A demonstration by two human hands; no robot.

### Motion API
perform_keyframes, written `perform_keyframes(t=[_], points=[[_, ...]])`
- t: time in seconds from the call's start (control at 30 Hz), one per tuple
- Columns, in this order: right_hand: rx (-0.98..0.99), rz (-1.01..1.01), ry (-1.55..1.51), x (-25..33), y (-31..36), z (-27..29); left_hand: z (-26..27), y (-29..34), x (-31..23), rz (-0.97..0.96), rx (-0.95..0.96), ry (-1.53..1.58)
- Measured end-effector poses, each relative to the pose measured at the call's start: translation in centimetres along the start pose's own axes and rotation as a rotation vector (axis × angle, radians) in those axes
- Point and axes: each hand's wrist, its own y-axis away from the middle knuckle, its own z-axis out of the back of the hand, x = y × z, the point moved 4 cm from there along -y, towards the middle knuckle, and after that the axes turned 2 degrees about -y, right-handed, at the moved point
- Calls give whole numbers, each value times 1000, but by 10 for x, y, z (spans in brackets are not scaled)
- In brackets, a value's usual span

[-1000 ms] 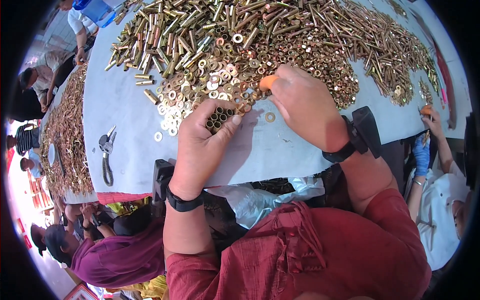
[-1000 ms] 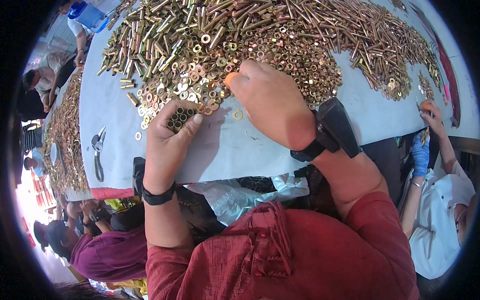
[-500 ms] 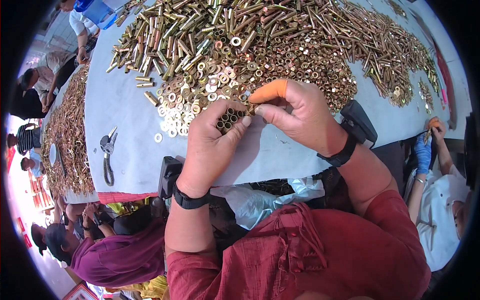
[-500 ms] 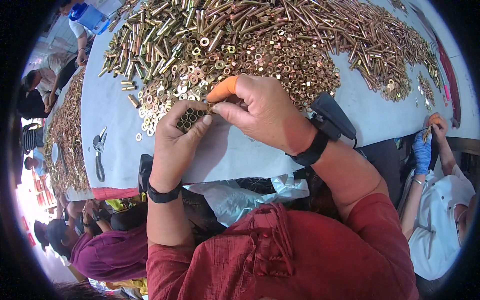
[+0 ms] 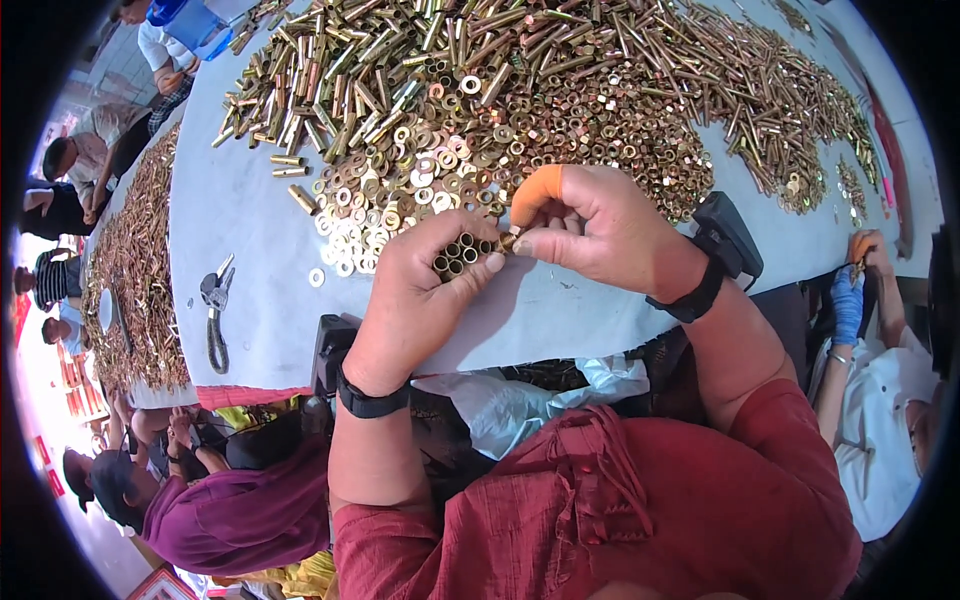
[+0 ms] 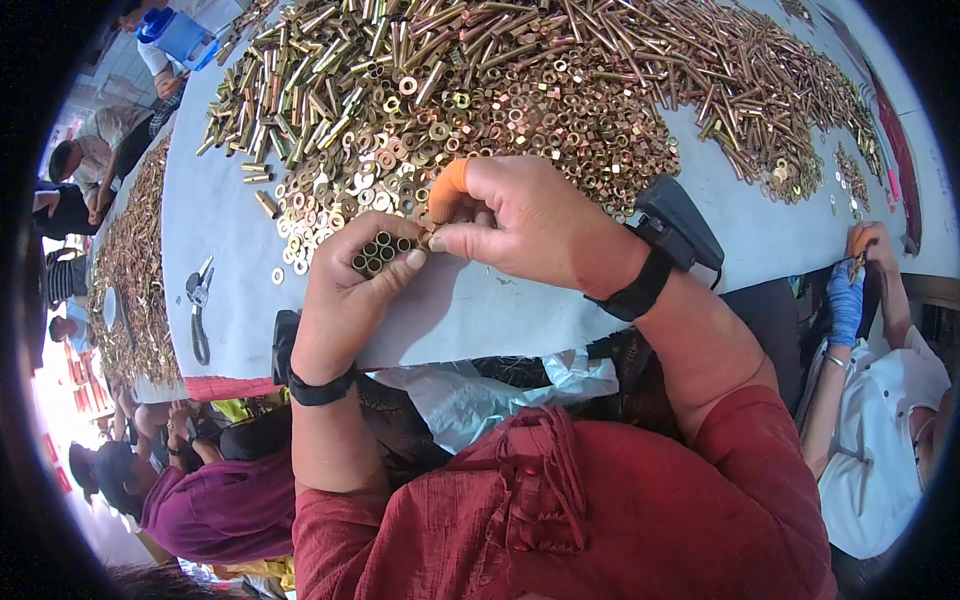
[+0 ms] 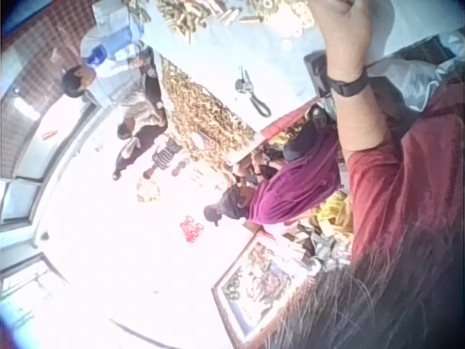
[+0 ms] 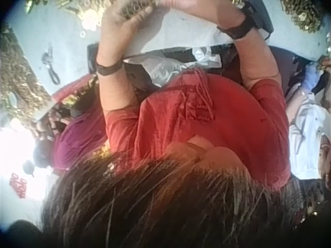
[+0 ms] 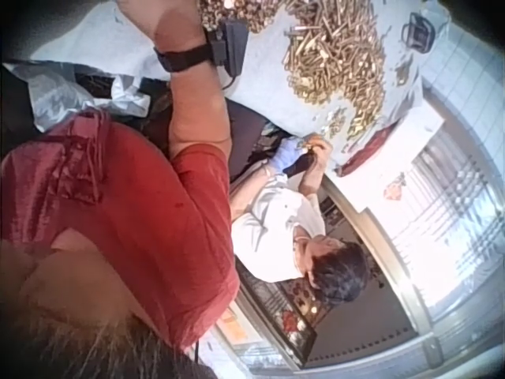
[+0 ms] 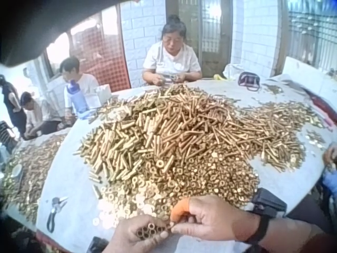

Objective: The person picks up a bolt and a washer, slides the washer onto the bolt, and places the assembled unit into a cluster held in their other hand. This process is repeated until the cluster is full.

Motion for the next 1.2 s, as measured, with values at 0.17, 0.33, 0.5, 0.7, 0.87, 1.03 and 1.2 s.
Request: perform_keyframes(t=[0.17, 0.33, 0.5, 0.7, 0.87, 1.03, 1.2], points=[[35, 141, 64, -3, 0, -3, -1, 0, -3, 9, 38, -42], [-49, 94, -15, -4, 3, -10, 1, 1, -2, 44, -48, 66], [-91, 29, -188, -10, 3, -12, 2, 0, 0, 7, -79, 43], [-11, 0, -319, -14, 5, -16, -1, 0, 0, -11, -66, 16], [4, 71, -234, -16, 4, -10, -2, 0, 1, -4, -65, 39], [-7, 249, 41, 0, 1, 0, -1, 0, -4, -9, -30, 8], [-17, 219, 136, 3, 3, 0, -2, -1, -2, -18, -9, 4]])
